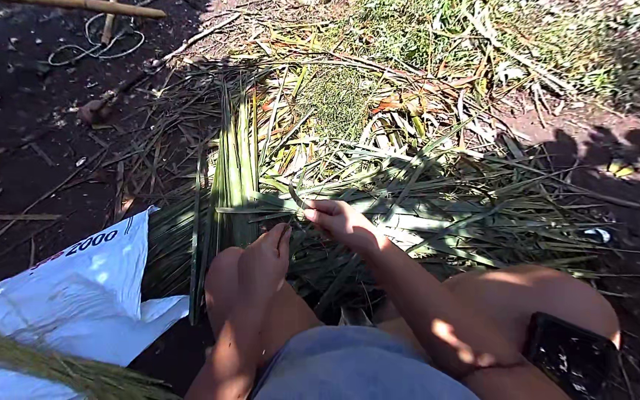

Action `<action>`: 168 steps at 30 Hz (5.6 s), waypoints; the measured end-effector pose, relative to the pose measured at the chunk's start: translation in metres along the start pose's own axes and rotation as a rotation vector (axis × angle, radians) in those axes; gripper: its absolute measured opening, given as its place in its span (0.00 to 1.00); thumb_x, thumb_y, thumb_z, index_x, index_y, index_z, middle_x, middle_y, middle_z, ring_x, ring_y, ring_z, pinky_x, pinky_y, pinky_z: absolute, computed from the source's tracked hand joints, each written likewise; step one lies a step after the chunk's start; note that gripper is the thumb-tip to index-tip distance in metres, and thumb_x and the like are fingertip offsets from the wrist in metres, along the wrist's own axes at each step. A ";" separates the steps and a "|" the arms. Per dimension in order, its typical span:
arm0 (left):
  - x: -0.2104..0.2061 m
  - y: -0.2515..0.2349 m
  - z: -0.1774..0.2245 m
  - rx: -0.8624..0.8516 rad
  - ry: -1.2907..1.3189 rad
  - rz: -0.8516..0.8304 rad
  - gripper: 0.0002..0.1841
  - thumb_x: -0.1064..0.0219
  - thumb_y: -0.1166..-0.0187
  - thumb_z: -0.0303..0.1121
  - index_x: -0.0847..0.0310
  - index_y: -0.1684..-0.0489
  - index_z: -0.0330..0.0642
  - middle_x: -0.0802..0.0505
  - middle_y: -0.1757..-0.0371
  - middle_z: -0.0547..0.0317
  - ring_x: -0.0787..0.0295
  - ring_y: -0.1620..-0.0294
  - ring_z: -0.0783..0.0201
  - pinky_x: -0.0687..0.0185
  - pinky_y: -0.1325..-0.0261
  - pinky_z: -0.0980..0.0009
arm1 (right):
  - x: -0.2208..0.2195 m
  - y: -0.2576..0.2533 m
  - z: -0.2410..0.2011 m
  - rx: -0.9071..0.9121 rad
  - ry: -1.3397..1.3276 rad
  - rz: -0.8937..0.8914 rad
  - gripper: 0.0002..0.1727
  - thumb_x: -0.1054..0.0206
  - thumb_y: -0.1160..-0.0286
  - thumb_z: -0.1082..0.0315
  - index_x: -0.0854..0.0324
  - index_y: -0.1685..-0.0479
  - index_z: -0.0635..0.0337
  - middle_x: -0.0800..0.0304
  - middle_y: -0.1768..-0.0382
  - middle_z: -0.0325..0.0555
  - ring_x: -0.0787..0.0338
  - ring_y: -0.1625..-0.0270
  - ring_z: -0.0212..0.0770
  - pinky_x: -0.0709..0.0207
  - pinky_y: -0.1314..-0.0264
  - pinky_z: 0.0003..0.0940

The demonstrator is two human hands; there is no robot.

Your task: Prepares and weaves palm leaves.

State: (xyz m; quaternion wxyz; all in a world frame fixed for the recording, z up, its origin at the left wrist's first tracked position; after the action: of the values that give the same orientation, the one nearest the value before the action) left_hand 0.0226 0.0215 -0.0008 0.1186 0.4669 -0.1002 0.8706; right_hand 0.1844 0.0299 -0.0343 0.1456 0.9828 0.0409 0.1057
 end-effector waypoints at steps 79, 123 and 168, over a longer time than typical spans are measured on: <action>0.006 0.019 -0.007 -0.163 -0.010 0.124 0.17 0.42 0.12 0.41 0.09 0.49 0.40 0.05 0.66 0.55 0.07 0.68 0.61 0.12 0.61 0.63 | 0.060 0.002 0.028 0.060 -0.615 0.165 0.15 0.51 0.08 0.68 0.26 0.31 0.57 0.28 0.82 0.33 0.31 0.87 0.23 0.31 0.85 0.17; 0.000 0.044 -0.086 0.170 0.446 -0.557 0.11 0.47 0.09 0.34 0.17 0.54 0.46 0.24 0.82 0.77 0.32 0.86 0.83 0.33 0.80 0.86 | 0.051 -0.013 0.026 -0.009 -0.542 -0.038 0.10 0.43 0.11 0.68 0.21 0.43 0.62 0.21 0.79 0.34 0.28 0.86 0.21 0.32 0.84 0.14; 0.148 0.075 -0.274 0.240 0.011 0.013 0.20 0.44 0.12 0.40 0.12 0.45 0.32 0.10 0.65 0.61 0.20 0.66 0.78 0.23 0.52 0.72 | 0.226 -0.005 0.102 -0.020 -0.941 0.692 0.12 0.50 0.06 0.59 0.21 0.46 0.49 0.26 0.80 0.26 0.32 0.86 0.20 0.35 0.85 0.14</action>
State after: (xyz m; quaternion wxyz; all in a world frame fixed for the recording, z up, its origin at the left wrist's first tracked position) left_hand -0.2955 0.0453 -0.0312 0.0568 0.4724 0.0026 0.8795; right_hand 0.4271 0.0317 -0.0872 0.1142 0.8788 -0.3528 -0.3003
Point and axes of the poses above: each hand's wrist, its own y-axis away from the middle knuckle, its own x-axis out of the back of the hand, z = x × y, the point moved 9 cm from there along -y, towards the middle knuckle
